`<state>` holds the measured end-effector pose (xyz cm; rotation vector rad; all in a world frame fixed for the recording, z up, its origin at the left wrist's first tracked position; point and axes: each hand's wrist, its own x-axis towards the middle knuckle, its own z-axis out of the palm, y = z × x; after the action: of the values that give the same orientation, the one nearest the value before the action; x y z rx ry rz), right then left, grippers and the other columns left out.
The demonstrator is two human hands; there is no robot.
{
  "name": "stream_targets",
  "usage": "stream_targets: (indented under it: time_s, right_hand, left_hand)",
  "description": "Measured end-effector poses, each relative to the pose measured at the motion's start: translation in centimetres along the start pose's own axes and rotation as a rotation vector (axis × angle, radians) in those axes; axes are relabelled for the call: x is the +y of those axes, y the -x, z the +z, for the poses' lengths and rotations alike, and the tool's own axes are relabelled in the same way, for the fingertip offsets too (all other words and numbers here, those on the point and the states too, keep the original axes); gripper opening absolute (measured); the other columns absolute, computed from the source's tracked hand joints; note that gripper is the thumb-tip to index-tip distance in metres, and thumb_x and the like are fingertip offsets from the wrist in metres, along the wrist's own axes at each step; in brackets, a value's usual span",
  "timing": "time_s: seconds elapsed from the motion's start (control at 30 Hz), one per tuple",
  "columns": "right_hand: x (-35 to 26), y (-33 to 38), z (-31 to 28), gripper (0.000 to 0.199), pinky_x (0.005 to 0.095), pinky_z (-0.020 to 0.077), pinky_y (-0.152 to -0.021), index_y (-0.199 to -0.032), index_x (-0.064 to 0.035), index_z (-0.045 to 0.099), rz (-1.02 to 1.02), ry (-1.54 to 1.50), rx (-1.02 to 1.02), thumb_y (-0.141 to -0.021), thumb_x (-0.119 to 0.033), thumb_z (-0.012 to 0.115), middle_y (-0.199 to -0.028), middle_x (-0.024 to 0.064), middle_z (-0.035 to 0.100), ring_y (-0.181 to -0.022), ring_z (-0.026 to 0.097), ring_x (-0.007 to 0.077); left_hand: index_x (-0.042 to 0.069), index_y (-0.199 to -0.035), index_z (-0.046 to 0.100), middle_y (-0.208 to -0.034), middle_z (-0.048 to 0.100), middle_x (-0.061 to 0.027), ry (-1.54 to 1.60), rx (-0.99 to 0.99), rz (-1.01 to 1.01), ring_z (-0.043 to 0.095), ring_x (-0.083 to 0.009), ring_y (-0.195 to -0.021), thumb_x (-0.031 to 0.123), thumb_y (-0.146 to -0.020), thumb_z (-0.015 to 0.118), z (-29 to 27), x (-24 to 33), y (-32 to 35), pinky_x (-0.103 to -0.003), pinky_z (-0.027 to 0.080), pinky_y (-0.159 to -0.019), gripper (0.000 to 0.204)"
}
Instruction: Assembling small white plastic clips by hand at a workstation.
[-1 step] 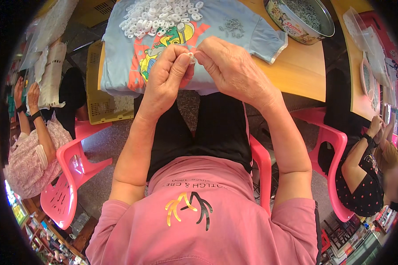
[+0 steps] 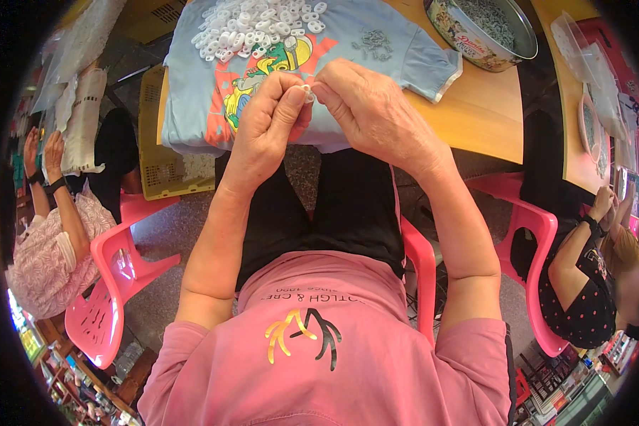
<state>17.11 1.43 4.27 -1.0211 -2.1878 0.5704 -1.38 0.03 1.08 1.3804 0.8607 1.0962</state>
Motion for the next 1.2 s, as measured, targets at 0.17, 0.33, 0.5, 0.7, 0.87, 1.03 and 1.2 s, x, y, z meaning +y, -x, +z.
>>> stream_targets:
  time_s: [0.17,0.33,0.5,0.7,0.87,1.03,1.2]
  right_hand:
    - [0.2,0.1,0.6,0.015,0.0377,0.0447,-0.061,-0.089,0.0009,0.050,-0.046,0.005,0.038,-0.097,-0.011,0.055,-0.078,0.0129,0.053,-0.067,0.054,0.0311]
    - [0.1,0.0,1.1,0.012,0.0374,0.0445,-0.060,-0.090,0.0002,0.051,-0.076,0.013,0.081,-0.096,-0.009,0.057,-0.077,0.0122,0.053,-0.067,0.054,0.0304]
    - [-0.2,-0.4,1.4,0.012,0.0372,0.0442,-0.059,-0.088,0.0003,0.052,-0.094,0.027,0.116,-0.094,-0.007,0.059,-0.076,0.0123,0.052,-0.066,0.053,0.0305]
    - [0.0,-0.6,1.7,0.010,0.0363,0.0446,-0.058,-0.088,0.0008,0.054,-0.095,0.084,0.103,-0.092,-0.006,0.061,-0.076,0.0128,0.053,-0.066,0.055,0.0306]
    - [-0.4,-0.7,1.1,0.015,0.0344,0.0471,-0.062,-0.090,0.0009,0.057,-0.026,-0.004,0.092,-0.097,-0.013,0.057,-0.077,0.0119,0.058,-0.069,0.059,0.0279]
    - [0.1,-0.4,0.0,0.019,0.0342,0.0478,-0.065,-0.094,0.0007,0.058,0.019,-0.047,0.077,-0.099,-0.017,0.054,-0.079,0.0120,0.061,-0.071,0.061,0.0271]
    - [-0.1,-0.6,-0.5,0.018,0.0344,0.0482,-0.066,-0.095,0.0008,0.059,-0.007,0.033,0.032,-0.098,-0.016,0.056,-0.081,0.0126,0.062,-0.073,0.062,0.0283]
  left_hand:
    - [0.001,-0.098,0.053,-0.074,0.054,-0.0014,-0.016,0.035,0.028,0.049,-0.0085,-0.068,0.013,-0.102,0.051,0.2,-0.2,0.1,-0.024,0.043,-0.061,0.013]
    - [0.001,-0.098,0.054,-0.074,0.054,-0.0013,-0.034,0.070,0.049,0.049,-0.0087,-0.067,0.010,-0.101,0.053,0.4,-0.1,0.2,-0.025,0.043,-0.061,0.010]
    - [0.001,-0.098,0.055,-0.073,0.052,-0.0004,-0.040,0.106,0.088,0.046,-0.0082,-0.065,0.010,-0.100,0.054,0.4,-0.4,0.2,-0.024,0.042,-0.058,0.009]
    - [0.003,-0.098,0.056,-0.074,0.051,0.0014,-0.018,0.112,0.018,0.044,-0.0057,-0.064,0.013,-0.101,0.054,0.2,0.1,0.2,-0.022,0.039,-0.055,0.011]
    - [0.004,-0.095,0.055,-0.074,0.050,0.0022,0.024,0.127,0.030,0.044,-0.0049,-0.064,0.017,-0.101,0.054,0.3,-0.2,0.0,-0.021,0.039,-0.056,0.014]
    - [0.005,-0.094,0.054,-0.074,0.051,0.0026,0.060,0.127,0.003,0.044,-0.0045,-0.065,0.019,-0.102,0.053,0.3,0.1,0.0,-0.020,0.039,-0.056,0.016]
    - [0.004,-0.094,0.052,-0.074,0.051,0.0019,0.039,0.093,0.013,0.043,-0.0049,-0.064,0.018,-0.102,0.052,0.2,0.1,-0.1,-0.021,0.039,-0.057,0.016]
